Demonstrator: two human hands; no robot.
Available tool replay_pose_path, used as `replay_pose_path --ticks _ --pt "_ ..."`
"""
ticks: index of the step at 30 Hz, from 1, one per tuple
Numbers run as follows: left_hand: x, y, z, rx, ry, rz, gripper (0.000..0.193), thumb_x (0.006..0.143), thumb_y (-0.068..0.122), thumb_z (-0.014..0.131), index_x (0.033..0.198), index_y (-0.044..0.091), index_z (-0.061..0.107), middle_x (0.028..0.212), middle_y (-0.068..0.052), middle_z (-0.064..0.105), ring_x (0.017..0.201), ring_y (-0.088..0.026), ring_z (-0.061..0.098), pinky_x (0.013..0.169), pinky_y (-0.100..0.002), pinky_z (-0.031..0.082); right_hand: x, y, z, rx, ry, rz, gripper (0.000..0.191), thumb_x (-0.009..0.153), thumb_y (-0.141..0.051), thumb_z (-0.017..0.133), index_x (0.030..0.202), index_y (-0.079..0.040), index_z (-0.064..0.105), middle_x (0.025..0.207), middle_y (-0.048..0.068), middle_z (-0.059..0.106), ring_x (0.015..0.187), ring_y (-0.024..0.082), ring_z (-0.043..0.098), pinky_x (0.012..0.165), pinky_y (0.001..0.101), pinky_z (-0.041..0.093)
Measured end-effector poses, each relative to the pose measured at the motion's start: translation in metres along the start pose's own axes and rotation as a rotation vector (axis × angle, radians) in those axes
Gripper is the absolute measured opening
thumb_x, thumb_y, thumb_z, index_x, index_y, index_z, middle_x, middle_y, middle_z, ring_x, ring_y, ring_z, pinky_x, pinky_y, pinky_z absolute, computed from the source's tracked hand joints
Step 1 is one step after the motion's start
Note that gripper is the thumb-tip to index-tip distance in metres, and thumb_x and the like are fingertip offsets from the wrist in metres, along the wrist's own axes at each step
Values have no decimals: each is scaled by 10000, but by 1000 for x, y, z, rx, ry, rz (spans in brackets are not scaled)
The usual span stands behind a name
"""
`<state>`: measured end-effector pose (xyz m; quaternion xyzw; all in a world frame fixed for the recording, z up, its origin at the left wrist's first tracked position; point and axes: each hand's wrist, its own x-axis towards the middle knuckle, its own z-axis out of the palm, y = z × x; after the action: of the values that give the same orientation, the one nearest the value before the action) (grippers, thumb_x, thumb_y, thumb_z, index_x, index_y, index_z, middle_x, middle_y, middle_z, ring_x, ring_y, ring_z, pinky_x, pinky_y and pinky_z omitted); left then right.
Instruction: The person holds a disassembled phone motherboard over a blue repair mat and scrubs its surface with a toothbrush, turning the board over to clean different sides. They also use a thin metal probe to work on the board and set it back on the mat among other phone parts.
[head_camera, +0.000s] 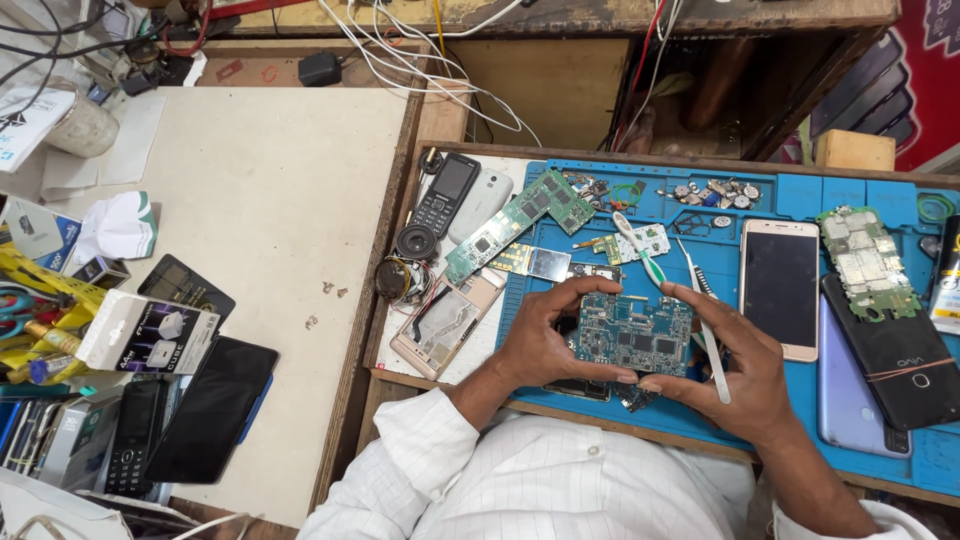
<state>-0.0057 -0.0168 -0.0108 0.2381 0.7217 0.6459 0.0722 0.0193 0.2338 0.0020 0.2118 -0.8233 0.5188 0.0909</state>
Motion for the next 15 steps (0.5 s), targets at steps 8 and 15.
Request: replay_pose_path --ticks 8,15 --pt "0 0 1 -60 -3 14 896 678 317 989 1447 99 583 1217 -39 723 1086 -105 707 937 -265 612 -2 5 -3 -52 29 -5 930 520 -346 946 1338 -51 615 1319 162 683 1219 269 679 1005 403 585" --pt "0 -2 1 -53 16 -27 927 639 274 1006 1456 110 599 931 68 619 812 -25 548 711 -192 469 -3 7 -1 -36 85 -82 922 527 -351 941 1334 -54 608 1319 159 682 1250 276 669 1054 411 575"
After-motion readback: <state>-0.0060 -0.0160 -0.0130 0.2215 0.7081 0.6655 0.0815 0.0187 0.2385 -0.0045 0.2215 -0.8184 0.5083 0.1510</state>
